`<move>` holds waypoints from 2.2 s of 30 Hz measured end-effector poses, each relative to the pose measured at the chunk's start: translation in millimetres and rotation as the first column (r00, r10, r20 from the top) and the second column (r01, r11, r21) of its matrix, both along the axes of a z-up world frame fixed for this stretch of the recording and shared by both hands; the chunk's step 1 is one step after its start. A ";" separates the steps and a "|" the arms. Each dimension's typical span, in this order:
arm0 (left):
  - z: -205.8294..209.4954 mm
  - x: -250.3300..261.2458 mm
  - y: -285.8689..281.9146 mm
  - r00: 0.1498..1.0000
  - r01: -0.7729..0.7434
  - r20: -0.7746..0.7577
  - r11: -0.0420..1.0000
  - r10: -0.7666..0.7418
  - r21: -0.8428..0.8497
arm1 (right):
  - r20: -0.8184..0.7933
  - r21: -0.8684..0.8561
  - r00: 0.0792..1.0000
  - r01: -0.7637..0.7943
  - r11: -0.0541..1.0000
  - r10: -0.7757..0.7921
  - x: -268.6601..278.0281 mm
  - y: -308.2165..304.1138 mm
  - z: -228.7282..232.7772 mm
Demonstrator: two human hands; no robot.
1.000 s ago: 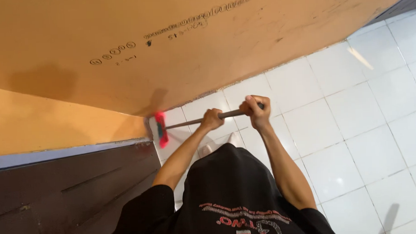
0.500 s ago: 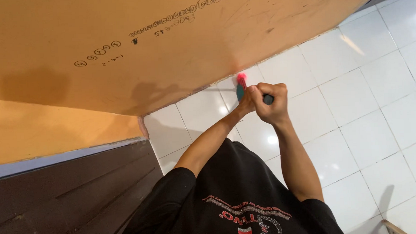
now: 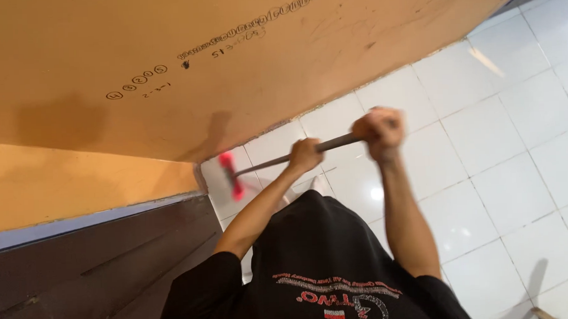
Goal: Sweeping the floor and the wall base with a broom.
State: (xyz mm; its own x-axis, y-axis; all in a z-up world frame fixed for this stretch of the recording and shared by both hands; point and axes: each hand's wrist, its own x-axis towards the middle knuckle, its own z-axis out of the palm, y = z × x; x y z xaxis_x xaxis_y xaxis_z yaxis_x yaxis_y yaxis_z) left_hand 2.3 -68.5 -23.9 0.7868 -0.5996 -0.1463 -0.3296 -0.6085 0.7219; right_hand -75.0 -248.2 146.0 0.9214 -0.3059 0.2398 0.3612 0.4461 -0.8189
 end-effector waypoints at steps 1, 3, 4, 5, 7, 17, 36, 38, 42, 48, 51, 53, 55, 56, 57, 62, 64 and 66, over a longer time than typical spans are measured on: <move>-14.4 7.3 11.8 1.000 -0.008 0.006 1.000 0.008 -0.003 | 0.006 -0.003 1.000 -0.008 1.000 0.008 9.2 9.3 -22.2; -45.2 10.7 46.4 0.981 -0.123 -0.125 0.976 0.146 0.179 | -0.180 -0.100 0.982 -0.077 0.992 0.058 20.7 36.2 -69.9; -52.6 7.6 52.2 0.980 -0.127 -0.128 0.975 0.152 0.182 | -0.184 -0.097 0.981 -0.082 0.992 0.063 19.1 42.4 -70.3; -59.5 4.3 57.7 0.977 -0.155 -0.123 0.977 0.174 0.149 | -0.205 -0.111 0.975 -0.113 0.987 0.088 17.4 48.4 -70.3; -68.1 7.0 45.9 0.976 -0.182 -0.105 0.978 0.192 0.100 | -0.213 -0.140 0.971 -0.138 0.980 0.107 19.2 42.2 -57.0; 55.6 -8.7 -98.0 0.992 0.009 -0.108 0.912 -0.059 -0.411 | -0.068 -0.540 0.989 0.075 0.838 -0.132 -16.6 -5.2 98.0; 137.5 -18.7 -155.9 0.853 0.438 -0.074 0.786 -0.517 -0.437 | 0.348 -0.050 0.753 0.609 0.792 -0.558 -49.9 -74.4 106.9; 90.1 -16.8 -164.1 0.863 0.413 -0.101 0.807 -0.494 -0.422 | 0.281 -0.069 0.756 0.630 0.773 -0.591 -41.2 -77.0 92.6; 30.8 -13.0 -180.1 0.922 0.330 -0.081 0.880 -0.378 -0.343 | 0.102 -0.187 0.784 0.620 0.762 -0.612 -30.8 -80.9 85.3; 50.4 -7.9 -207.5 0.925 0.300 -0.071 0.830 -0.374 -0.471 | 0.188 -0.563 0.681 0.665 0.490 -0.708 -34.9 -69.6 75.7; 46.6 -1.1 -226.6 0.895 0.342 -0.079 0.788 -0.439 -0.512 | 0.241 -0.600 0.630 0.695 0.397 -0.738 -33.9 -70.8 59.7; 44.4 7.3 -238.7 0.871 0.391 -0.038 0.738 -0.490 -0.550 | 0.257 -0.608 0.609 0.705 0.364 -0.750 -30.3 -75.0 49.2; 43.7 16.6 -248.4 0.845 0.439 0.008 0.683 -0.535 -0.584 | 0.276 -0.612 0.588 0.717 0.333 -0.761 -24.0 -78.0 42.2; 43.0 18.2 -248.6 0.841 0.437 -0.013 0.694 -0.540 -0.572 | 0.290 -0.616 0.586 0.720 0.321 -0.757 -22.6 -76.4 39.8; 42.6 19.8 -248.9 0.838 0.437 -0.033 0.705 -0.545 -0.559 | 0.305 -0.620 0.584 0.722 0.308 -0.753 -21.1 -74.8 37.7; 65.5 38.2 -251.3 0.768 0.569 0.103 0.600 -0.632 -0.562 | 0.318 -0.566 0.590 0.746 0.351 -0.742 -18.0 -81.5 85.9; 97.6 40.5 -238.3 0.705 0.641 0.132 0.546 -0.697 -0.540 | 0.300 -0.470 0.632 0.750 0.466 -0.714 -21.0 -81.2 114.7; 135.9 45.4 -223.5 0.578 0.733 0.048 0.492 -0.815 -0.469 | 0.334 -0.366 0.709 0.705 0.608 -0.621 -18.9 -79.3 142.7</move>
State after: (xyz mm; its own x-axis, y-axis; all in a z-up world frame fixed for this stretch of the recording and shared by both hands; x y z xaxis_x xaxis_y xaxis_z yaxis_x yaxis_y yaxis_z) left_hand 47.7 -292.0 112.0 -0.0374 -0.9811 0.1901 -0.3774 0.1900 0.9064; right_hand -93.8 -327.5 288.7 0.4438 -0.6393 0.6280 0.5503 -0.3587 -0.7540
